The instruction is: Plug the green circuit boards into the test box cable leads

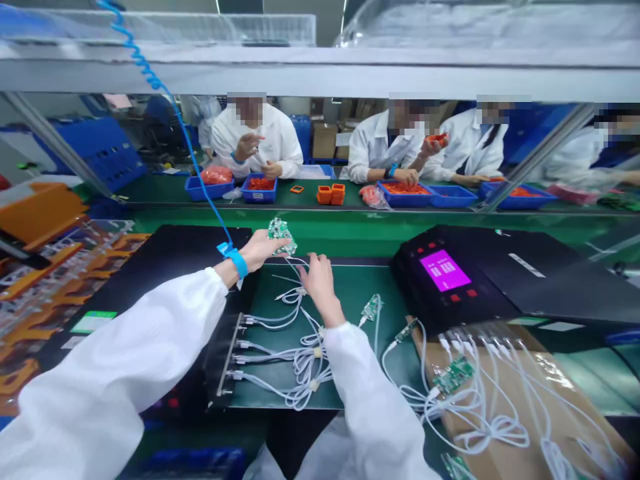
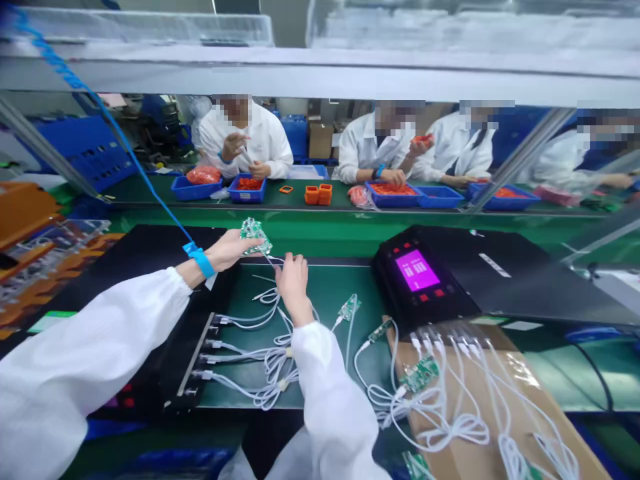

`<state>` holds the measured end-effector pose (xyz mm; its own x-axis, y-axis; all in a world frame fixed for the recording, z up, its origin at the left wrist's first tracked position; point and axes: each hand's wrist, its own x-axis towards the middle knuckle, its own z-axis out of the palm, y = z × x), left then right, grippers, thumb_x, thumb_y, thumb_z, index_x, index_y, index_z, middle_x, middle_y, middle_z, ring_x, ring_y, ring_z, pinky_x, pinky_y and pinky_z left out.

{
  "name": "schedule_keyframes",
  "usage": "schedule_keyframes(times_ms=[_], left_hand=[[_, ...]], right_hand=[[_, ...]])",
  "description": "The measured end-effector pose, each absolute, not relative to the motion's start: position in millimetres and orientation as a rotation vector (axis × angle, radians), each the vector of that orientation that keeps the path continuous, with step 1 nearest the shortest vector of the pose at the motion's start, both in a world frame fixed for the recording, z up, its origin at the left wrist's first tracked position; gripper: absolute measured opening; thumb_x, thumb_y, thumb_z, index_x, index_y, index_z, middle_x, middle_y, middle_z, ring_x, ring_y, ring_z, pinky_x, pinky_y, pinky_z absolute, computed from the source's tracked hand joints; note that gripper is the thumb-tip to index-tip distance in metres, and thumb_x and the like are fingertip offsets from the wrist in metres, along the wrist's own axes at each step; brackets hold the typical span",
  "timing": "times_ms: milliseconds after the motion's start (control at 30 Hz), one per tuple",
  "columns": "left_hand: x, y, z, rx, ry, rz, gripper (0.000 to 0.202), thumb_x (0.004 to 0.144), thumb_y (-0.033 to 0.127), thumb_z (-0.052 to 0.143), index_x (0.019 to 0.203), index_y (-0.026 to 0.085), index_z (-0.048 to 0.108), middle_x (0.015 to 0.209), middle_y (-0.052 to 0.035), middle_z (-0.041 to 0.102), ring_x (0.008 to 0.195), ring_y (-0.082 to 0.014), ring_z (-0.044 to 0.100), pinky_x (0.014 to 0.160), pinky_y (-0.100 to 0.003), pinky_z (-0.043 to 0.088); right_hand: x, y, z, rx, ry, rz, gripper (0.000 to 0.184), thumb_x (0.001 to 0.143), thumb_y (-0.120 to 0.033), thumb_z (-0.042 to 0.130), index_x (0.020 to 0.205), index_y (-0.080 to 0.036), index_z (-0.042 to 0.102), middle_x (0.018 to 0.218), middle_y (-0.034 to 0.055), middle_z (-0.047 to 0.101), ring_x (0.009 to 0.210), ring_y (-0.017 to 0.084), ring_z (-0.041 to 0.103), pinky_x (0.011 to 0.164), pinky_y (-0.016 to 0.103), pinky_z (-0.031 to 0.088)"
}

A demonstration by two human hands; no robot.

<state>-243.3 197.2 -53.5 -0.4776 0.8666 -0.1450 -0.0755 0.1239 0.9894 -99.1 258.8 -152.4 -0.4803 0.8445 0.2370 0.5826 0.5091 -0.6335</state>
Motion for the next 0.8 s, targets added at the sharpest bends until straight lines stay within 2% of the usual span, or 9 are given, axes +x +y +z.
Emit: schedule_keyframes(times_ms=[67,167,233,300,400,500,567,700,800], left_hand=[[-245.0,196.7,-53.6,0.817,1.600,1.503,0.016,0.073,0.011,0.086,0.075,0.010,0.070,0.077,-0.0050,0.074,0.076,-0.0150,0.068,0.077,-0.030,0.060],[-248.7,196.2,-52.1,0.870,1.636,1.517,0.026,0.062,0.012,0.093,0.067,0.011,0.068,0.067,-0.0026,0.070,0.064,-0.0124,0.062,0.064,-0.026,0.055],[-251.6,195.9,-50.4,0.877,1.637,1.539,0.027,0.058,0.009,0.093,0.064,0.012,0.067,0.064,-0.0014,0.069,0.059,-0.0113,0.060,0.060,-0.025,0.052],[-254.2,195.8,-48.7,0.867,1.627,1.574,0.028,0.057,0.006,0.092,0.062,0.012,0.065,0.062,-0.0005,0.068,0.058,-0.0108,0.059,0.060,-0.025,0.051],[-257.2,196.9,-47.8,0.865,1.614,1.604,0.026,0.059,0.005,0.089,0.061,0.013,0.064,0.061,0.0001,0.067,0.057,-0.0109,0.058,0.060,-0.026,0.051],[-259.6,198.8,-50.1,0.922,1.605,1.623,0.024,0.062,0.008,0.089,0.062,0.013,0.066,0.061,0.0002,0.067,0.057,-0.0111,0.057,0.061,-0.026,0.050],[-260.9,199.3,-52.8,0.967,1.620,1.635,0.026,0.062,0.011,0.090,0.061,0.014,0.065,0.060,0.0000,0.066,0.058,-0.0115,0.057,0.061,-0.027,0.050],[-261.2,196.9,-55.1,1.039,1.627,1.589,0.030,0.060,0.017,0.094,0.059,0.014,0.064,0.060,-0.0014,0.066,0.060,-0.0130,0.059,0.063,-0.027,0.049],[-259.3,194.2,-53.4,1.078,1.587,1.551,0.033,0.056,0.021,0.097,0.059,0.014,0.065,0.060,-0.0014,0.066,0.060,-0.0129,0.058,0.063,-0.027,0.050]], right_hand=[[-131.6,276.6,-157.5,-1.189,-2.283,0.697,0.036,0.094,-0.025,0.065,0.127,-0.012,0.061,0.127,0.0238,0.063,0.119,0.034,0.056,0.104,0.048,0.044],[-154.1,293.0,-163.9,-1.129,-2.344,0.745,0.024,0.088,-0.016,0.069,0.112,-0.014,0.067,0.113,0.0177,0.069,0.108,0.029,0.061,0.099,0.042,0.047],[-153.7,298.3,-166.7,-1.085,-2.345,0.777,0.014,0.087,-0.012,0.065,0.100,-0.015,0.069,0.104,0.0149,0.069,0.098,0.025,0.064,0.095,0.038,0.049],[-145.6,300.2,-167.8,-1.031,-2.305,0.804,0.014,0.090,-0.012,0.058,0.097,-0.015,0.070,0.102,0.0141,0.069,0.094,0.023,0.065,0.095,0.037,0.050],[-127.7,298.0,-166.8,-0.947,-2.183,0.843,0.023,0.098,-0.021,0.046,0.106,-0.015,0.067,0.109,0.0143,0.068,0.098,0.022,0.066,0.096,0.037,0.050],[-111.5,291.2,-164.7,-0.872,-2.079,0.918,0.032,0.103,-0.034,0.038,0.117,-0.016,0.060,0.110,0.0126,0.069,0.092,0.019,0.069,0.088,0.035,0.055],[-104.4,285.5,-163.1,-0.787,-1.986,1.019,0.034,0.101,-0.042,0.043,0.117,-0.017,0.059,0.106,0.0112,0.071,0.090,0.019,0.069,0.086,0.034,0.056],[-99.6,275.9,-158.8,-0.641,-1.752,1.214,0.041,0.089,-0.056,0.063,0.106,-0.018,0.065,0.102,0.0093,0.072,0.092,0.019,0.067,0.089,0.033,0.055],[-99.9,272.6,-155.4,-0.668,-1.712,1.263,0.046,0.085,-0.060,0.066,0.103,-0.017,0.069,0.097,0.0077,0.073,0.087,0.019,0.066,0.084,0.032,0.054]])
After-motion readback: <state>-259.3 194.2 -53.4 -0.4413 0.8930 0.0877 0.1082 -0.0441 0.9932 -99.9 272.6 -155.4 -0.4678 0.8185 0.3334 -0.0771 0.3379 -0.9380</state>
